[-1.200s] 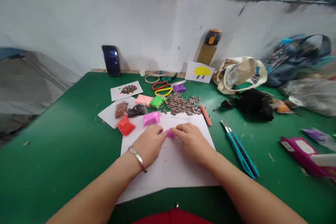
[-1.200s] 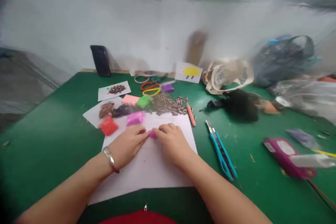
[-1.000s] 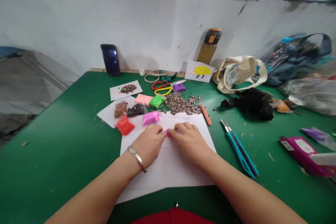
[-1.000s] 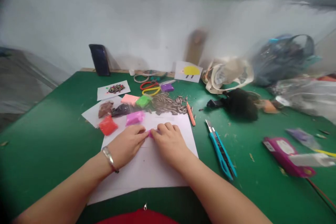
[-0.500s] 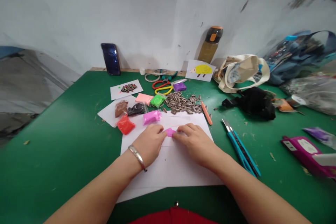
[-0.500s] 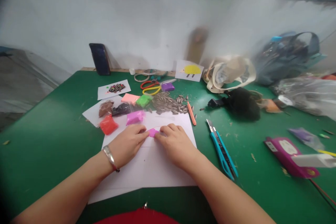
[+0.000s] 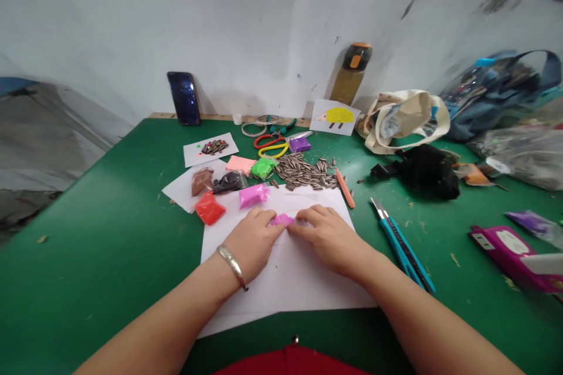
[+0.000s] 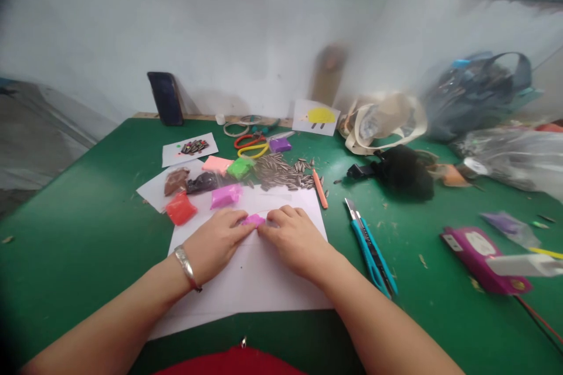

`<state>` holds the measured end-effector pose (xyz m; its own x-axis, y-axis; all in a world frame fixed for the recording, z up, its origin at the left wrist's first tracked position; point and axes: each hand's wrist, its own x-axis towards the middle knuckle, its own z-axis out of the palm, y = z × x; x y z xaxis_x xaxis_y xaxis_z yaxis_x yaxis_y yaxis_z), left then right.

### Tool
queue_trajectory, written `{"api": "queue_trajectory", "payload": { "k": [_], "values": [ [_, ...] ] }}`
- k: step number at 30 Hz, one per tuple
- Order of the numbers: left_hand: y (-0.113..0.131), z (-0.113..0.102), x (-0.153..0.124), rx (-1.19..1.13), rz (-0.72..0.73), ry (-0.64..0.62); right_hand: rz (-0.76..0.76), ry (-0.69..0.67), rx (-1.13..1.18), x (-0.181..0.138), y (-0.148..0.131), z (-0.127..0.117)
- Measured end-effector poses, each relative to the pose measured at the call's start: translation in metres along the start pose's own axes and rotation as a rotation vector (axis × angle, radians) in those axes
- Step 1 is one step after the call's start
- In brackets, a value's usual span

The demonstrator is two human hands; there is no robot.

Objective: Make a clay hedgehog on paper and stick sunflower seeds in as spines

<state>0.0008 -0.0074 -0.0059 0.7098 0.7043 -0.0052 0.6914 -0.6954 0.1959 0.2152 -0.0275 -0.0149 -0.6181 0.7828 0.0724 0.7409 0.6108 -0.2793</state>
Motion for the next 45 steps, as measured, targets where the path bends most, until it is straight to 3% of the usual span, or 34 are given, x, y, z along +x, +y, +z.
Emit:
{"api": "queue_trajectory", "payload": {
  "k": [8,29,45],
  "values": [
    [-0.006,-0.011,0.002,-0.155,-0.041,-0.032,-0.028,0.022,0.068,-0.002,0.004,0.000],
    [-0.014,-0.013,0.002,-0.082,-0.040,-0.036,-0.006,0.003,-0.193,0.015,-0.020,-0.004],
    [-0.018,-0.017,0.001,-0.114,0.001,-0.022,-0.026,0.026,-0.115,0.009,-0.014,0.000]
  ]
}}
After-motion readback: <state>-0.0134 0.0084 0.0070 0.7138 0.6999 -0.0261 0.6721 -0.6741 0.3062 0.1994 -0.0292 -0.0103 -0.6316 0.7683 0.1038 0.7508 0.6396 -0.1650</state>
